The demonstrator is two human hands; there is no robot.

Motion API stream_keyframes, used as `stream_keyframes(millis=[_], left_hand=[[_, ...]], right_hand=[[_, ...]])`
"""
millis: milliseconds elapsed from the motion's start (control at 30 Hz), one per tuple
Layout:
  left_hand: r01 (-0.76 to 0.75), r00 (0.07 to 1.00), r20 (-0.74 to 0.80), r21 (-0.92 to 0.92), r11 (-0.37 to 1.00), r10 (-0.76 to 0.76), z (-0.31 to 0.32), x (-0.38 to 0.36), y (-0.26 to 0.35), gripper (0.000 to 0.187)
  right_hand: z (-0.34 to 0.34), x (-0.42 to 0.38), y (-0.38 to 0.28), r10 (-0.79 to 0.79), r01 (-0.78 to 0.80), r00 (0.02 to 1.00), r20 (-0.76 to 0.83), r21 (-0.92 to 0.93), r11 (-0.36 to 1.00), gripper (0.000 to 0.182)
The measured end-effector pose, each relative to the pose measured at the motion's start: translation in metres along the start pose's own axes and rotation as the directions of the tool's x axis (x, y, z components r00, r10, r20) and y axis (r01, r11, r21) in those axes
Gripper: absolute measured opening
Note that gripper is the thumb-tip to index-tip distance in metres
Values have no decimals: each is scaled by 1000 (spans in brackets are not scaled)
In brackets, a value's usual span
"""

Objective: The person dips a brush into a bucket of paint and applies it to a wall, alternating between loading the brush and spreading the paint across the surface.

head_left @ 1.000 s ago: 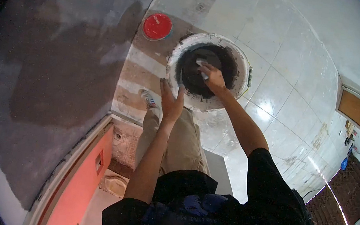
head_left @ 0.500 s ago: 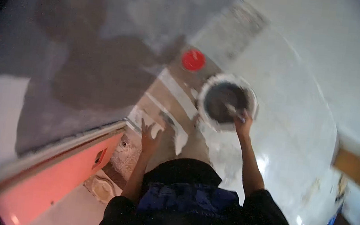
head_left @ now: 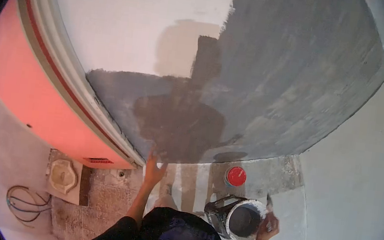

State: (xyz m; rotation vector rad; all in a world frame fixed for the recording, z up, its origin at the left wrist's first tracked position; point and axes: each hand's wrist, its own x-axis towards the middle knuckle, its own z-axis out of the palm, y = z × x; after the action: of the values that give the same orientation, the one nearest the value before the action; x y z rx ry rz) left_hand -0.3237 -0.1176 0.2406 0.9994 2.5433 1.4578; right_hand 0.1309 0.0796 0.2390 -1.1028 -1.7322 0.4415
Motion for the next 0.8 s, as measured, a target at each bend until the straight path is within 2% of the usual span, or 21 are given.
stream_keyframes(millis=[67, 100, 200, 233, 267, 300, 333, 433, 467, 533, 633, 667, 767, 800], left_hand=[[-194, 972, -125, 58, 979, 200, -25, 47, 9, 37], [-289, 936, -181, 94, 953, 302, -37, 72, 14, 38], [-434, 840, -346, 35, 900, 418, -91, 148, 59, 37], [-485, 794, -398, 40, 873, 460, -108, 171, 68, 37], [-469, 799, -387, 79, 880, 460, -134, 187, 92, 37], [-451, 805, -375, 118, 885, 460, -161, 202, 116, 38], [-525, 733, -418, 152, 837, 536, -178, 220, 127, 39], [-677, 500, -482, 301, 672, 720, -217, 273, 149, 47], [-686, 441, -481, 365, 630, 758, -228, 290, 155, 48], [-689, 315, -466, 486, 537, 827, -245, 324, 164, 51], [-724, 186, -454, 536, 434, 871, -260, 362, 167, 54], [-727, 169, -471, 534, 432, 866, -261, 371, 166, 58], [-610, 199, -449, 639, 468, 871, -258, 377, 157, 61], [-625, 184, -459, 628, 463, 869, -257, 378, 156, 61]], right_hand=[[18, 59, -77, -251, 251, 968, -22, -28, 968, 9], [33, 83, -107, -293, 292, 956, -26, -25, 956, 10], [83, 141, -186, -415, 415, 910, -8, 20, 910, 12], [99, 159, -216, -505, 505, 863, -6, 32, 862, 13], [114, 175, -245, -589, 588, 808, -2, 43, 807, 16], [127, 188, -271, -575, 573, 818, 30, 52, 818, 17], [138, 199, -295, -561, 558, 826, 61, 61, 828, 18], [173, 235, -358, -662, 652, 749, 5, 167, 739, 18], [182, 245, -372, -704, 692, 710, -17, 204, 692, 18], [192, 260, -398, -671, 639, 740, 44, 265, 722, 18], [208, 279, -409, -665, 612, 741, 88, 317, 724, 18], [213, 284, -410, -674, 615, 733, 95, 330, 716, 19], [222, 294, -414, -680, 624, 721, 133, 300, 721, 19], [224, 296, -415, -671, 614, 728, 138, 302, 729, 18]])
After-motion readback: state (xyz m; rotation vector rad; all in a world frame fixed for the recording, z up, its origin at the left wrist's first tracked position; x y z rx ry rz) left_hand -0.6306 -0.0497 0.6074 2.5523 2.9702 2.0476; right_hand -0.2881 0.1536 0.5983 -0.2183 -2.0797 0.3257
